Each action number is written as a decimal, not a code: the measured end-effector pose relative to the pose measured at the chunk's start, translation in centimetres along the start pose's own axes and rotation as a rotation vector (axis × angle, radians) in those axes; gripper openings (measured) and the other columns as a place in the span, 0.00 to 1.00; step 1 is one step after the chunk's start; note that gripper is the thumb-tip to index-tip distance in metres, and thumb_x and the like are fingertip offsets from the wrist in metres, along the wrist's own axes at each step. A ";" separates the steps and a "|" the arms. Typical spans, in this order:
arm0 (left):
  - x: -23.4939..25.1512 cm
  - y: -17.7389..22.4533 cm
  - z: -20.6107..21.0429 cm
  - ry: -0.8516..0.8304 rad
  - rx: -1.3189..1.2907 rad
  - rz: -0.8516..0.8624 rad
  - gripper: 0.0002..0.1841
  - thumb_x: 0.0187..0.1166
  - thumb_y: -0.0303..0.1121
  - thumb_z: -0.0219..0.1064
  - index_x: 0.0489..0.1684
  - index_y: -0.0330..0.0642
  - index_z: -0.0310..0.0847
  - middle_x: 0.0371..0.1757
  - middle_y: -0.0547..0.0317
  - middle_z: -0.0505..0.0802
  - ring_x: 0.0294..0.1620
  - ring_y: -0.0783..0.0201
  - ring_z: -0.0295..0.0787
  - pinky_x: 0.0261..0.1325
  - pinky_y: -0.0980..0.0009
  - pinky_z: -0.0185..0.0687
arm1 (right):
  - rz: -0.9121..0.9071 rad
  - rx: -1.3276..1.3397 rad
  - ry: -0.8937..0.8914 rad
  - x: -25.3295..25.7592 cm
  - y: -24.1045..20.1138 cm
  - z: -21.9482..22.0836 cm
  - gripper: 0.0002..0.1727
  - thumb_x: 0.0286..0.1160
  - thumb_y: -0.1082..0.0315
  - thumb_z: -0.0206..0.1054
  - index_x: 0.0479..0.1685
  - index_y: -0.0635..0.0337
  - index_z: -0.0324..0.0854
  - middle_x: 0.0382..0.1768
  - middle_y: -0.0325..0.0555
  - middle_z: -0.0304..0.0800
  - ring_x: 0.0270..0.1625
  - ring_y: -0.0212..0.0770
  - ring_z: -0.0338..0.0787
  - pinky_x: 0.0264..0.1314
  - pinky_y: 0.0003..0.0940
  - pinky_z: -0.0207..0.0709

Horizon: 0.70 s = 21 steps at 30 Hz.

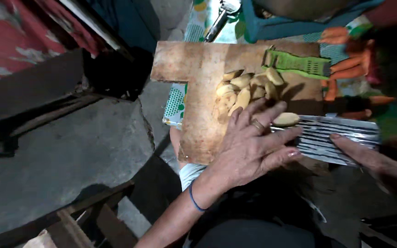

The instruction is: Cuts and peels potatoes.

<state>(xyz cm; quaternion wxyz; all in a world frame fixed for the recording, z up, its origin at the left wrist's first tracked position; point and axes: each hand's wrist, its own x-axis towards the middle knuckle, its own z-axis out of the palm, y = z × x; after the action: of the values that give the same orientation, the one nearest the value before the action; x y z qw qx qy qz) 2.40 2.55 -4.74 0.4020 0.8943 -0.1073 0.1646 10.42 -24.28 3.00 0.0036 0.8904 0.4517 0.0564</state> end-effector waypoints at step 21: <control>29.6 5.3 23.0 -0.383 0.244 0.209 0.21 0.82 0.38 0.70 0.71 0.41 0.82 0.67 0.41 0.88 0.72 0.40 0.82 0.67 0.42 0.82 | 0.716 2.100 1.361 -8.1 16.9 13.2 0.33 0.96 0.51 0.31 0.26 0.50 0.78 0.15 0.27 0.77 0.15 0.21 0.76 0.22 0.15 0.75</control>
<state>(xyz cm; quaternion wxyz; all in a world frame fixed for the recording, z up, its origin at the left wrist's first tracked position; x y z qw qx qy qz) 32.79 -20.05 -4.20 0.2443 0.9351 -0.2528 0.0444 20.66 -40.23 -9.92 -0.9342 0.3309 -0.0702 0.1134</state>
